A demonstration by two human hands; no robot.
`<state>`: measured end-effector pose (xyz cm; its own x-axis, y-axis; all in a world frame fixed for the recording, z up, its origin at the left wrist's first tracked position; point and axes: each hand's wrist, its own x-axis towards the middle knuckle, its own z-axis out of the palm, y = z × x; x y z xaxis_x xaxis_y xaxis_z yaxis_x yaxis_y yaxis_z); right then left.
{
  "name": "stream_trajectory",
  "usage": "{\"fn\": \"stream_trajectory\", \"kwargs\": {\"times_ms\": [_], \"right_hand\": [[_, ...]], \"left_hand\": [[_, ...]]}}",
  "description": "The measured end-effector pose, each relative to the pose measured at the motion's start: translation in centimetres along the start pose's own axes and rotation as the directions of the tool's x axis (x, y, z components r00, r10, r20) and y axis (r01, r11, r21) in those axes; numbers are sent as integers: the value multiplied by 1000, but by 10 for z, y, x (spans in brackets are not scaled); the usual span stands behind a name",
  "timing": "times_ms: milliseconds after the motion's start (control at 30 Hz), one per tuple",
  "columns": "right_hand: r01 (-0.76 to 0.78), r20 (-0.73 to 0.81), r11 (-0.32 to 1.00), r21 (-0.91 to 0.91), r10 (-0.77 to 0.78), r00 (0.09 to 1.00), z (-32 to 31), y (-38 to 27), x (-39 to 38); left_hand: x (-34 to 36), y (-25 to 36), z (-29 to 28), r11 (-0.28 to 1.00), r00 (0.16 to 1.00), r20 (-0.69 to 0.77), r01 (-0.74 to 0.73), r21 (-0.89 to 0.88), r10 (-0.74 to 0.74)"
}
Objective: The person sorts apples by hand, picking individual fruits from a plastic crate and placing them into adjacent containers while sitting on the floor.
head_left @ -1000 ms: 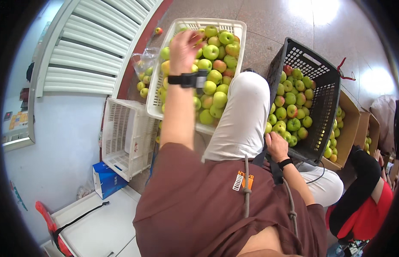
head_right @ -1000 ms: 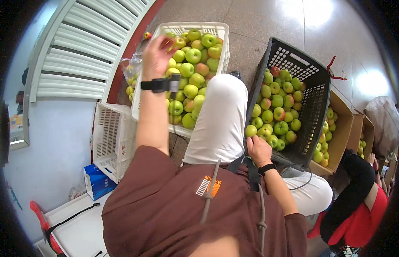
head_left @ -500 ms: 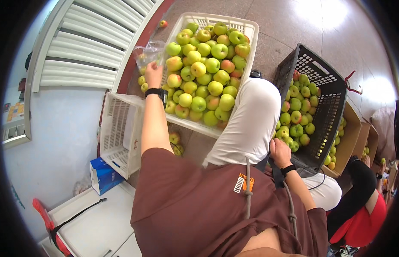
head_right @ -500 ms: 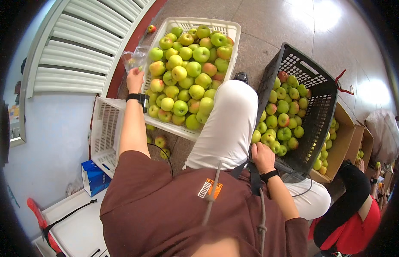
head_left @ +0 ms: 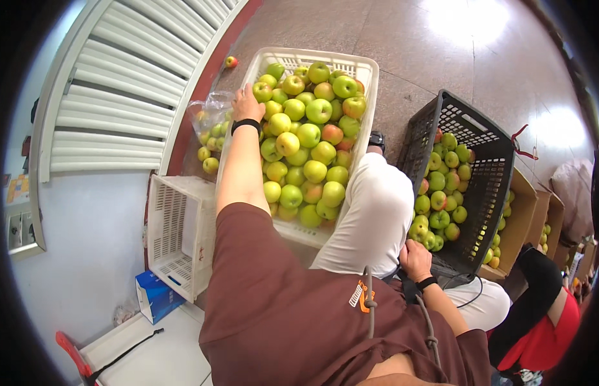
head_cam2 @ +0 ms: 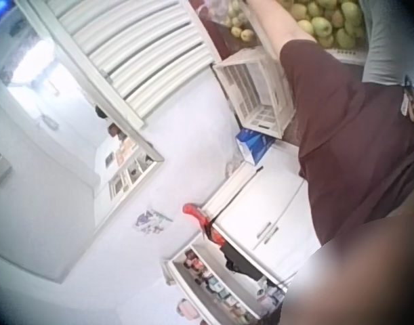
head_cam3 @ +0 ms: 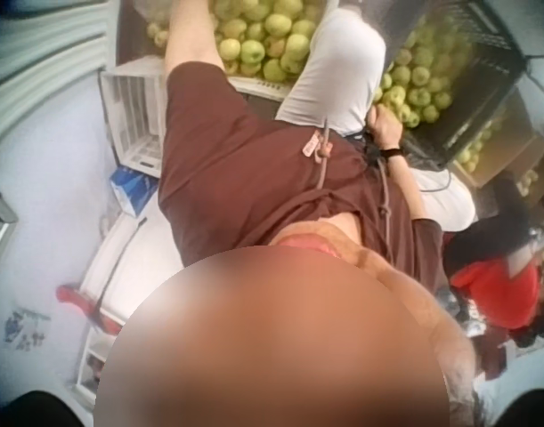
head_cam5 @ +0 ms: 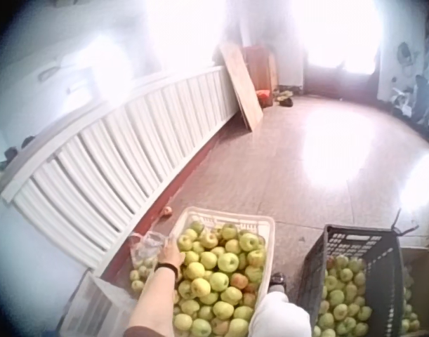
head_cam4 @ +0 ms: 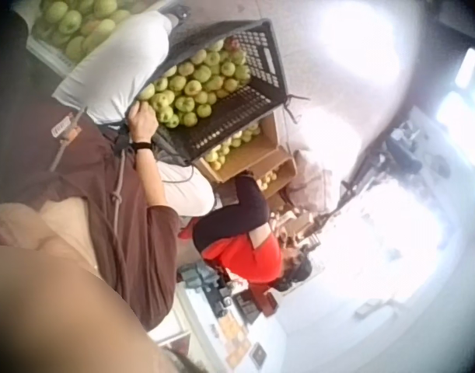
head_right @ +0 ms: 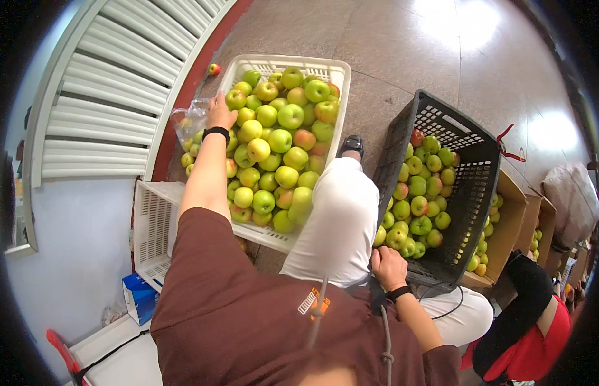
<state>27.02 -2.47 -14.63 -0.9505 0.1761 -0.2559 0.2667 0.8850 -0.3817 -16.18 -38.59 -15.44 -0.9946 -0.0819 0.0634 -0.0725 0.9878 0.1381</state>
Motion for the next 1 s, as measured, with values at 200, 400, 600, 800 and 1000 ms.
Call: {"fn": "stream_trajectory", "kwargs": {"times_ms": [200, 400, 600, 800, 1000], "right_hand": [[-36, -65, 999, -19, 35, 997, -4, 10, -3], [-103, 183, 990, 93, 85, 979, -9, 12, 5], [-144, 84, 988, 52, 140, 987, 8, 25, -13], [-166, 85, 981, 98, 158, 984, -4, 16, -16], [-183, 162, 935, 303, 138, 977, -13, 18, -15]], "left_hand": [[31, 47, 15, 1000, 964, 266, -9, 2, 8], [84, -75, 65, 917, 898, 207, -399, 11, 388], [74, -29, 76, 986, 975, 151, -166, 29, 160], [42, 18, 32, 953, 990, 1, -137, -269, 143], [-38, 74, -53, 564, 984, -95, -163, -810, 148]]}}
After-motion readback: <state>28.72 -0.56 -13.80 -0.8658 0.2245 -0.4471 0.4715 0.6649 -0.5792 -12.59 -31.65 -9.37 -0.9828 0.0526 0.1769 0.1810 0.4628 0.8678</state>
